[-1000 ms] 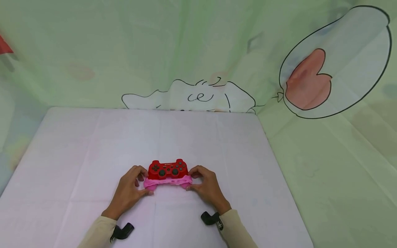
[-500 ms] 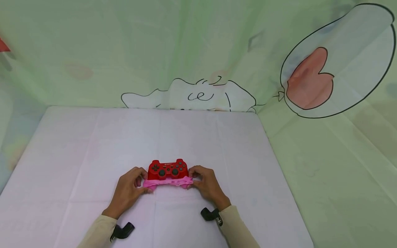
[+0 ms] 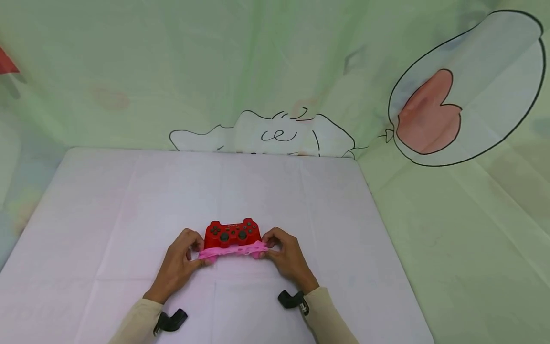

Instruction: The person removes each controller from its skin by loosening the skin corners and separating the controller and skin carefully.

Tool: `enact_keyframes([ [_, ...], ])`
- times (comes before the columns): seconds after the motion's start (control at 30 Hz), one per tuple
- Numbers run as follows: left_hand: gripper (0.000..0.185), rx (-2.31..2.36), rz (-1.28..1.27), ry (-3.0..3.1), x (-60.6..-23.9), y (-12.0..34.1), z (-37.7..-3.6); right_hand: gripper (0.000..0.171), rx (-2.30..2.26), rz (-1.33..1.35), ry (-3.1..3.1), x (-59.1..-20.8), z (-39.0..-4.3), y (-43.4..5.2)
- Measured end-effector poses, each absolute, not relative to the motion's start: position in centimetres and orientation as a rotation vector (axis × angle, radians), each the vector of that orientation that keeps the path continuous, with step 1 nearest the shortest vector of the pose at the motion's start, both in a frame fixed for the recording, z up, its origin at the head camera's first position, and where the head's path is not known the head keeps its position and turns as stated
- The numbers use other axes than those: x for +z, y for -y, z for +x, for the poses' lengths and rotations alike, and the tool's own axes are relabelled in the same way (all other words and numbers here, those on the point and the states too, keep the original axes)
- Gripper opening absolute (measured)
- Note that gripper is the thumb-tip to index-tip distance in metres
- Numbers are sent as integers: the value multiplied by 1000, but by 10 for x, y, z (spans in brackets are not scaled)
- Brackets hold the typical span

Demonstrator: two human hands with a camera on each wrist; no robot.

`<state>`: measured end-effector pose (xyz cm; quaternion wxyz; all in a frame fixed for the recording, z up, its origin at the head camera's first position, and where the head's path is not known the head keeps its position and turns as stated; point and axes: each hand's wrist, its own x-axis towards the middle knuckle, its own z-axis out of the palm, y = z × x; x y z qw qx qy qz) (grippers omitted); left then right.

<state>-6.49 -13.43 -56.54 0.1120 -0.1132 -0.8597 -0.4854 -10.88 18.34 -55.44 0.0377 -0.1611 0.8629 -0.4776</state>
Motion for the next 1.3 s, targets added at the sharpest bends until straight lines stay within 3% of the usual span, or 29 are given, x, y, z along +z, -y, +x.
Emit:
enact_keyframes([
  [0.37,45,-1601,-276,2496,-561,136,-68,34,-1658,-468,-2465,-551,-108,-183],
  [1.3,43,-1490,-159,2609,-560,137,-74,29,-1578,-408,-2597,-551,-113,-173],
])
